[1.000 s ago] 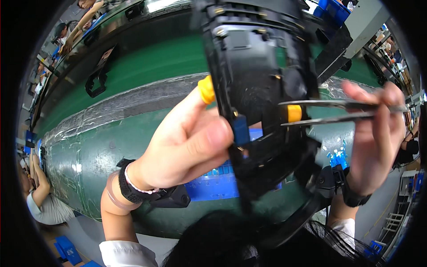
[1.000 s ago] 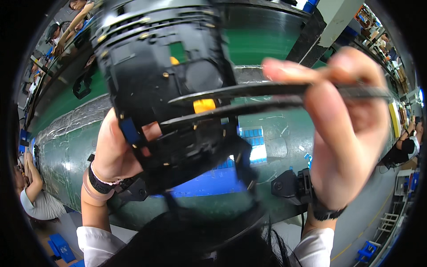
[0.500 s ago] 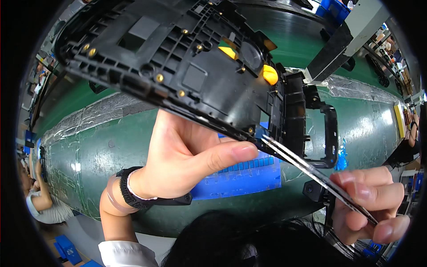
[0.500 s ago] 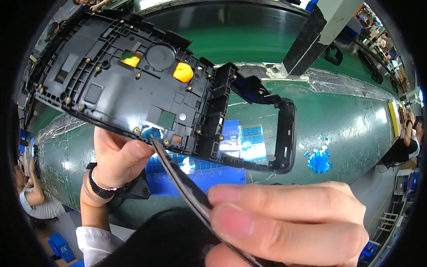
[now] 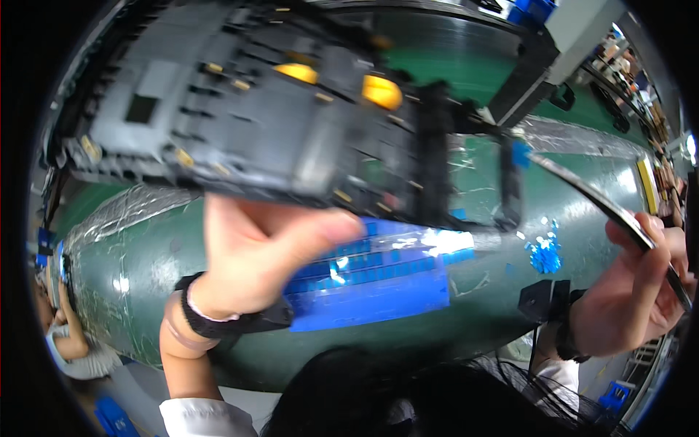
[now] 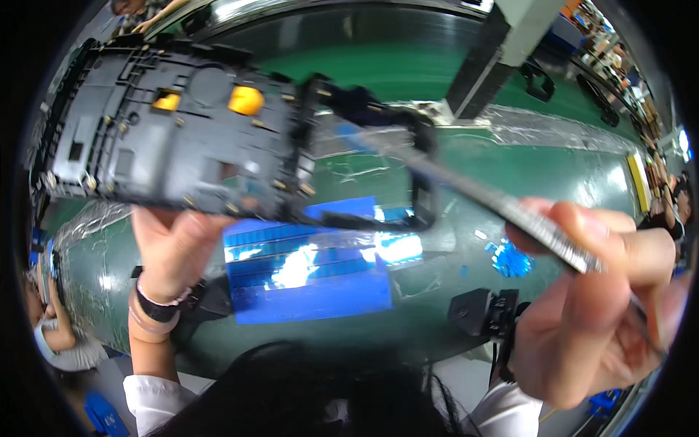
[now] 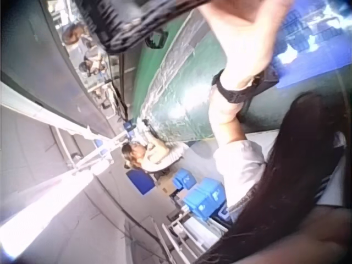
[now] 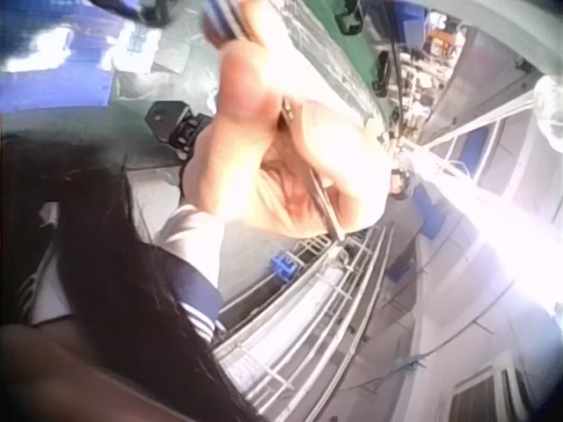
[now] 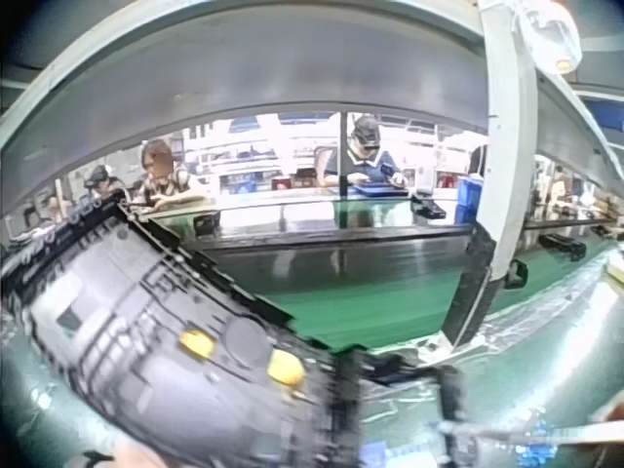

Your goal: Applying small blue adhesive films or pads to a black plastic electronic housing using tweezers and a brush.

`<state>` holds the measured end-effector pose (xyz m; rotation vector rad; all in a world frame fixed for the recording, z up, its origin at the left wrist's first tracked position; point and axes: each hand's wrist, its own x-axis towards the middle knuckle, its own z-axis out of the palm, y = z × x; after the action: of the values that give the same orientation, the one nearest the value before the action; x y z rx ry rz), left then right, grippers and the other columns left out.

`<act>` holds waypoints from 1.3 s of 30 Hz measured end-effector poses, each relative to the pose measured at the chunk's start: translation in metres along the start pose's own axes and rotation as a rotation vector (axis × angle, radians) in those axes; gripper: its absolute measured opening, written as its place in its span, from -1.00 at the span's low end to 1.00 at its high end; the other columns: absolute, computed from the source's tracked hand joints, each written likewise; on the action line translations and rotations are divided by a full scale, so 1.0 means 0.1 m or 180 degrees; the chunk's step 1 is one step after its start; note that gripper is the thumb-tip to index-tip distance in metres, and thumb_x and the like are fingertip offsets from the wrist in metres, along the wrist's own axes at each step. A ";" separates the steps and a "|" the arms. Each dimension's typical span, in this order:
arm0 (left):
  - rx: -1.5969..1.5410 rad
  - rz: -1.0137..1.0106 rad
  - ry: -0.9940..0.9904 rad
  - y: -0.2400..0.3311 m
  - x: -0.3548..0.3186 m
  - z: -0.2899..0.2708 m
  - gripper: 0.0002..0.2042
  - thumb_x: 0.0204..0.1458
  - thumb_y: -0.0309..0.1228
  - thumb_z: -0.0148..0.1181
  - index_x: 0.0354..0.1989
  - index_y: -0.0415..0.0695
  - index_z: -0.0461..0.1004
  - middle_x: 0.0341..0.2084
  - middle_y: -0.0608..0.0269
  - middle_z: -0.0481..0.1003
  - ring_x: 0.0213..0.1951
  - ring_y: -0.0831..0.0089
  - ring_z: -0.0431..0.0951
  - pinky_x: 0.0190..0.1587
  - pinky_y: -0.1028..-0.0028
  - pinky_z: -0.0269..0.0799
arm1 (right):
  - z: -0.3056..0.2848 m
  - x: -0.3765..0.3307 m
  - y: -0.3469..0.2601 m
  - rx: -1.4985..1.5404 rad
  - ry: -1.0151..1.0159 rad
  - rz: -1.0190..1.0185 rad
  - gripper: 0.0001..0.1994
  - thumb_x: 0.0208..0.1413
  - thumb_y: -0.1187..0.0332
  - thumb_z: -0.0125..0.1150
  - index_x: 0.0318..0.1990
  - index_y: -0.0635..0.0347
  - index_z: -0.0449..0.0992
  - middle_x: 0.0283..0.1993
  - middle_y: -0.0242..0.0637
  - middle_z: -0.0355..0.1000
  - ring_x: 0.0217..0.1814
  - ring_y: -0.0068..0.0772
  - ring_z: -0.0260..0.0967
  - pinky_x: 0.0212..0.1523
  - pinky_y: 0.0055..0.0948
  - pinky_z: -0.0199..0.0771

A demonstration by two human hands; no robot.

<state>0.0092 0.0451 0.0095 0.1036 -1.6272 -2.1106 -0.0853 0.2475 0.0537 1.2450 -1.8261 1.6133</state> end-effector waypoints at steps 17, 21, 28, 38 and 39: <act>0.6004 -0.0175 0.0760 -0.61 2.35 -1.22 -0.44 -0.40 0.04 -0.06 -0.54 -0.35 0.34 -0.51 -0.13 0.33 -0.37 0.09 0.33 -0.33 0.34 0.23 | -0.97 -0.68 0.63 -0.1355 0.0039 0.2341 -0.86 -0.31 0.59 0.06 -0.49 0.35 0.29 -0.56 -0.33 0.31 -0.55 -0.68 0.24 -0.55 -0.80 0.20; 0.5980 -0.0221 0.0699 -0.74 2.43 -1.30 -0.43 -0.39 0.03 -0.07 -0.49 -0.37 0.32 -0.48 -0.16 0.31 -0.35 0.06 0.31 -0.30 0.34 0.22 | -0.97 -0.66 0.63 -0.1063 0.0375 0.2269 -0.84 -0.28 0.62 0.02 -0.44 0.36 0.26 -0.51 -0.25 0.30 -0.48 -0.59 0.26 -0.49 -0.75 0.26; 0.6639 -0.1449 0.0175 -0.22 2.27 -1.92 -0.36 -0.40 0.05 -0.07 -0.34 -0.39 0.26 -0.34 -0.14 0.26 -0.24 0.12 0.27 -0.19 0.40 0.14 | -0.75 -0.59 0.58 -0.0862 0.0246 0.2149 -0.85 -0.27 0.65 -0.03 -0.44 0.38 0.24 -0.46 -0.14 0.29 -0.41 -0.47 0.27 -0.42 -0.65 0.32; 0.6720 -0.0044 0.0868 -0.26 1.85 -2.67 -0.48 -0.39 -0.15 0.04 -0.45 -0.50 0.21 -0.43 -0.21 0.27 -0.29 0.04 0.26 -0.24 0.35 0.16 | -0.03 -0.42 0.62 0.0673 -0.0284 0.2691 -0.85 -0.31 0.63 0.03 -0.48 0.39 0.26 -0.52 -0.20 0.30 -0.46 -0.50 0.29 -0.44 -0.66 0.32; 0.6314 -0.0671 0.0782 -0.25 1.87 -2.69 -0.45 -0.37 -0.10 0.03 -0.43 -0.46 0.20 -0.40 -0.24 0.24 -0.22 0.02 0.19 -0.22 0.35 0.15 | 0.03 -0.44 0.63 0.0784 -0.0330 0.2738 -0.86 -0.30 0.63 0.03 -0.49 0.39 0.26 -0.54 -0.23 0.29 -0.49 -0.50 0.29 -0.47 -0.68 0.32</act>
<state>-0.0740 -0.2664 -0.0518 1.0359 -2.7725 0.1928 -0.1128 0.2564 -0.0171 0.6327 -2.4807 2.2857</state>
